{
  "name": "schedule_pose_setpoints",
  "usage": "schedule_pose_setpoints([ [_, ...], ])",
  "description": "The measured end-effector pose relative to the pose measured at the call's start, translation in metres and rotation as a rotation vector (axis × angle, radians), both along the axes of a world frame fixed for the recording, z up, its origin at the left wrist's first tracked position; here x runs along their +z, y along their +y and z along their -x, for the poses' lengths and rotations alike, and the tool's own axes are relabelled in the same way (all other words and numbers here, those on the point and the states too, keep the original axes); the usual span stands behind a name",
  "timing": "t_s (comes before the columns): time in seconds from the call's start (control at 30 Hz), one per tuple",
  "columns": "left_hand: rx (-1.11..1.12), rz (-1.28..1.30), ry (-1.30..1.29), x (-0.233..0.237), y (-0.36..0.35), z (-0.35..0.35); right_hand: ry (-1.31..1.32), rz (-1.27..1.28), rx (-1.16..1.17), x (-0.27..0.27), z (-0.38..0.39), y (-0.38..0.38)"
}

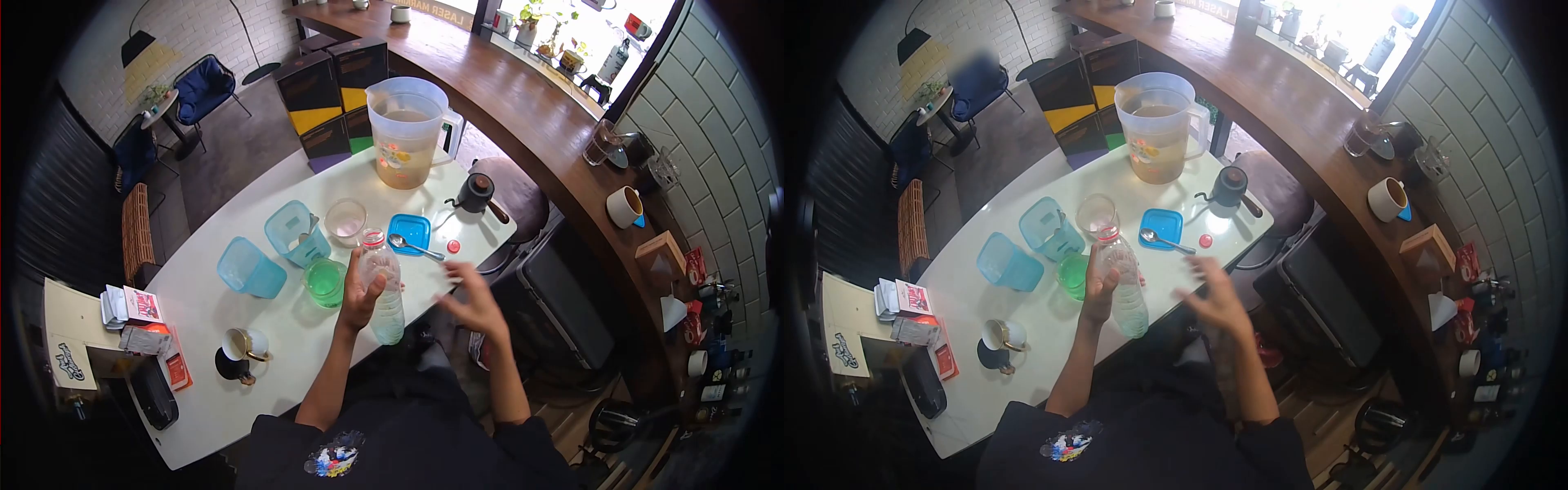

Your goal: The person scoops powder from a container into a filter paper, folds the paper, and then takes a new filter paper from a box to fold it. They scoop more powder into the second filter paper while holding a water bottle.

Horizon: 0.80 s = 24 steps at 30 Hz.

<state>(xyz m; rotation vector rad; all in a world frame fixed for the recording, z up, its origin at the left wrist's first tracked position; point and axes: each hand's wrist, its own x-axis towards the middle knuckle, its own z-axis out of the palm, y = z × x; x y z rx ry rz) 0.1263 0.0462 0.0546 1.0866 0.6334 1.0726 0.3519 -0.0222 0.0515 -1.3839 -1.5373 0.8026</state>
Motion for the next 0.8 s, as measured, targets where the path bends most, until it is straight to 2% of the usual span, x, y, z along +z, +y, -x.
schedule_pose_setpoints([
  [0.1,-0.069,0.016,-0.008,-0.001,0.012,-0.007,-0.28,-0.152,-0.344,0.0,-0.053,0.026],
  [0.13,-0.056,-0.06,0.079,-0.006,0.016,-0.01,-0.321,-0.149,-0.414,-0.004,-0.07,0.037],
  [0.2,-0.038,-0.132,0.171,-0.003,0.016,-0.018,-0.494,-0.1,-0.458,-0.012,-0.096,0.058],
  [0.23,0.029,-0.299,0.334,0.009,0.012,-0.025,-0.565,-0.028,-0.472,-0.016,-0.106,0.069],
  [0.27,0.099,-0.465,0.499,0.015,0.01,-0.032,-0.563,-0.031,-0.463,-0.025,-0.116,0.081],
  [0.33,0.115,-0.414,0.505,0.006,0.011,-0.041,-0.725,-0.119,-0.39,-0.039,-0.131,0.105],
  [0.37,0.122,-0.363,0.507,0.001,0.01,-0.045,-0.722,-0.123,-0.374,-0.041,-0.137,0.116],
  [0.43,0.162,-0.373,0.554,0.002,0.009,-0.051,-0.638,0.083,-0.195,-0.037,-0.14,0.132],
  [0.47,0.198,-0.438,0.584,-0.004,0.011,-0.053,-0.681,-0.043,-0.155,-0.052,-0.145,0.142],
  [0.5,0.236,-0.505,0.613,-0.005,0.013,-0.057,-0.679,-0.049,-0.143,-0.051,-0.144,0.146],
  [0.57,0.27,-0.501,0.626,-0.006,0.015,-0.062,-0.768,0.074,-0.14,-0.048,-0.141,0.15],
  [0.63,0.301,-0.49,0.644,-0.007,0.014,-0.064,-0.761,0.07,-0.125,-0.043,-0.14,0.148],
  [0.7,0.255,-0.338,0.609,-0.008,0.016,-0.067,-0.756,0.065,-0.121,-0.044,-0.141,0.147],
  [0.8,0.279,-0.323,0.631,-0.008,0.019,-0.073,-0.669,0.056,-0.096,-0.046,-0.144,0.147],
])
